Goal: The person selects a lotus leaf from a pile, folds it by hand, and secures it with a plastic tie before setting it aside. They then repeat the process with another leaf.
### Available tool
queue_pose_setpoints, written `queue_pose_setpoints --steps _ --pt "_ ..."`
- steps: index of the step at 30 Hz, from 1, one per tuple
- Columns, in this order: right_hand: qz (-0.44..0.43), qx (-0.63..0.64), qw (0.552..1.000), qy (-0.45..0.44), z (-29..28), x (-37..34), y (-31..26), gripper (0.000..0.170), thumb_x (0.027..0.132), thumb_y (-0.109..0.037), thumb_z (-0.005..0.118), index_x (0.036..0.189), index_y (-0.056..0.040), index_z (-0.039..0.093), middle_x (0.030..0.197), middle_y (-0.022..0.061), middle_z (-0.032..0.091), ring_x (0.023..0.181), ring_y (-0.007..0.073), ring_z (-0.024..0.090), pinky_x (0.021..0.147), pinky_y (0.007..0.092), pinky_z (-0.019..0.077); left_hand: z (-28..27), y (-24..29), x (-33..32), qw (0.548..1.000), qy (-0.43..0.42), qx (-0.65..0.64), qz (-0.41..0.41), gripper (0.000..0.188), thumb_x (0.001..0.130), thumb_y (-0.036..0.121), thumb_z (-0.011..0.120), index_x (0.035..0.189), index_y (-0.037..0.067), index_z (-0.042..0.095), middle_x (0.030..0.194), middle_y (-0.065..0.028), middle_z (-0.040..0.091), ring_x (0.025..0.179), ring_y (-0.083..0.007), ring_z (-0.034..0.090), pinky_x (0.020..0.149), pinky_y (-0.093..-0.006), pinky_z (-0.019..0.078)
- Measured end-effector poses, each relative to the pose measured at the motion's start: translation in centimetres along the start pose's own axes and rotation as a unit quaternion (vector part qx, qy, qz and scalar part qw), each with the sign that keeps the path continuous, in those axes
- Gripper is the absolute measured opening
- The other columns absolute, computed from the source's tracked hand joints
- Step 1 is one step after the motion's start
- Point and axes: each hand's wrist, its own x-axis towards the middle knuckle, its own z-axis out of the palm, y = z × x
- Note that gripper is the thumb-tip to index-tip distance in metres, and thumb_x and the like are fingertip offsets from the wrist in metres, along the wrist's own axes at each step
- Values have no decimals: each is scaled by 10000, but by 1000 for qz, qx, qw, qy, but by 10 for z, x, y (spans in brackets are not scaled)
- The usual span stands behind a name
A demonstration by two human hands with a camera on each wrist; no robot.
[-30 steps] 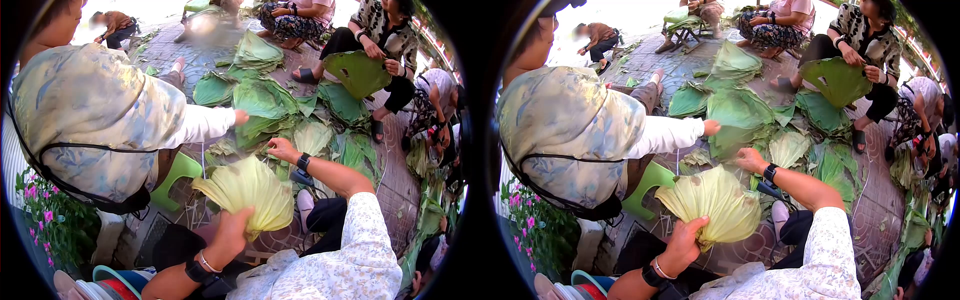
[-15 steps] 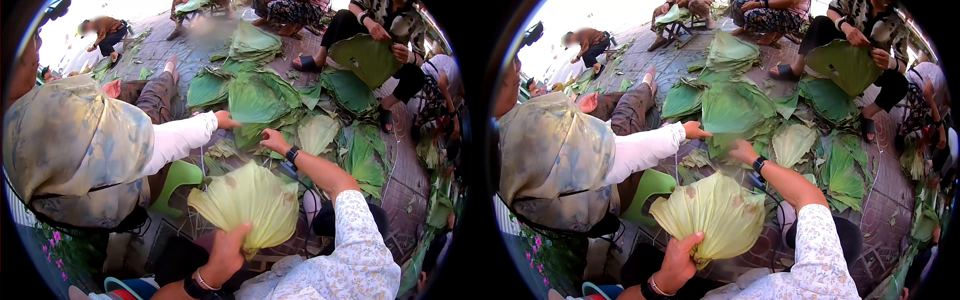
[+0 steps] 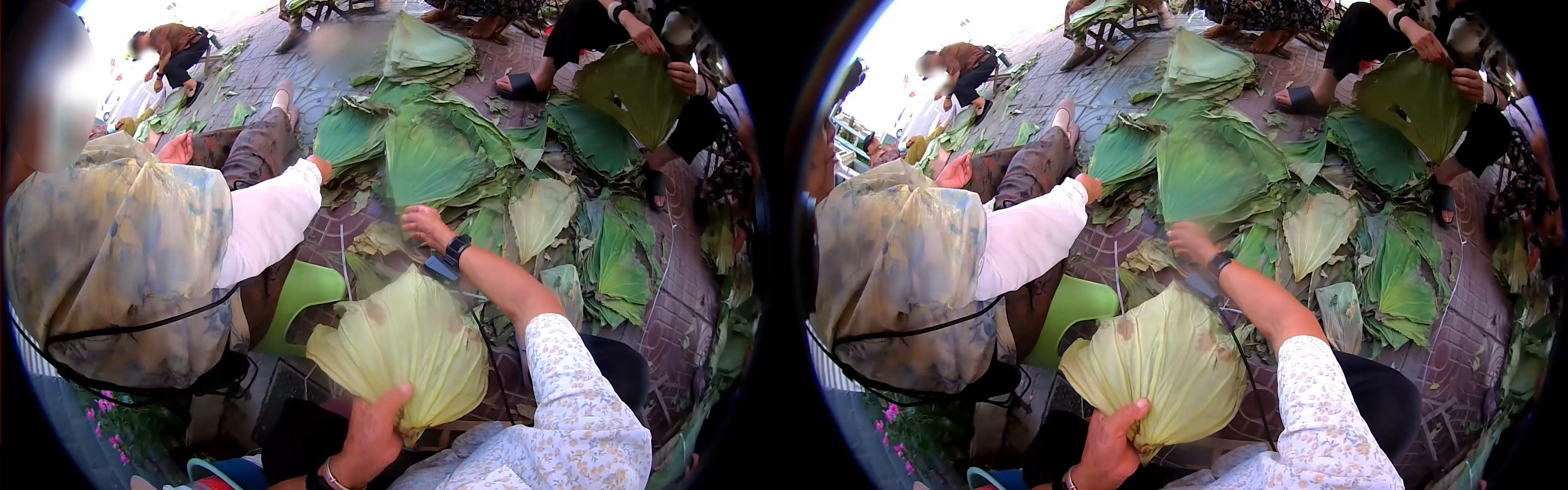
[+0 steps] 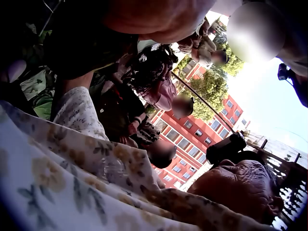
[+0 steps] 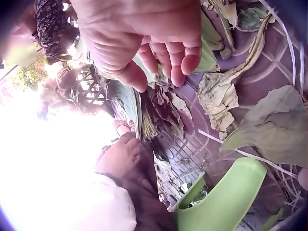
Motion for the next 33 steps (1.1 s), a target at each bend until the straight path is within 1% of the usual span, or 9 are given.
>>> queue_pose_setpoints --steps 2,15,18,22,26,28,30,32,33 --pt "-50 -52 996 44 12 1 3 520 782 -199 679 1236 -55 470 939 50 555 755 135 540 535 260 416 -10 5 -2 975 -52 175 124 365 727 -105 565 1072 15 573 1004 -253 611 949 -445 571 837 -423 455" --pt "-34 16 998 52 32 5 -4 608 789 -251 667 1310 -95 394 872 41 576 699 145 496 587 299 422 -12 -5 -10 986 -29 129 100 344 766 -74 618 1089 41 589 1047 -207 626 976 -366 602 865 -382 460" --pt "30 24 999 39 19 20 0 492 765 -242 709 1205 -98 546 985 25 602 806 130 550 554 249 406 -15 -6 -13 986 -28 130 98 361 761 -93 605 1093 46 590 1054 -208 624 976 -371 600 869 -384 457" --pt "-89 63 984 141 13 7 6 266 771 -185 711 984 -63 610 867 17 630 653 96 563 526 220 415 -17 -13 -12 980 -28 162 112 380 750 -112 588 1097 44 589 1051 -211 622 984 -380 594 877 -388 451" --pt "-178 12 948 265 -13 -2 10 251 720 -56 709 937 -32 585 763 50 604 585 91 537 477 221 411 -11 -14 -12 984 -17 120 128 365 739 -108 580 1081 18 585 1026 -227 618 992 -405 575 880 -396 442" --pt "-186 -42 931 310 -39 -3 14 262 686 -54 700 919 10 598 803 74 615 700 124 563 601 262 450 1 -10 -11 985 74 -153 -25 324 747 -93 578 1058 -3 584 1015 -237 613 984 -418 566 874 -397 440" --pt "-222 -81 901 363 -54 -13 11 309 652 -32 661 944 42 591 814 87 610 760 156 577 683 280 469 -1 -6 -10 992 39 -123 -17 355 784 -47 566 1134 -7 525 1084 -198 586 1023 -364 556 896 -387 437" --pt "-219 -111 895 373 -66 -35 -2 338 652 -31 655 977 32 586 814 87 615 749 159 578 679 280 471 -21 -6 -9 959 -106 212 158 479 850 32 543 1309 5 409 1234 -110 539 1108 -242 543 946 -366 435" --pt "-218 -126 891 377 -74 -46 -10 354 652 -30 652 994 28 584 815 87 617 744 160 579 677 280 471 -14 -4 -9 991 -72 66 91 473 850 28 542 1305 6 414 1230 -110 541 1108 -240 544 944 -366 437"
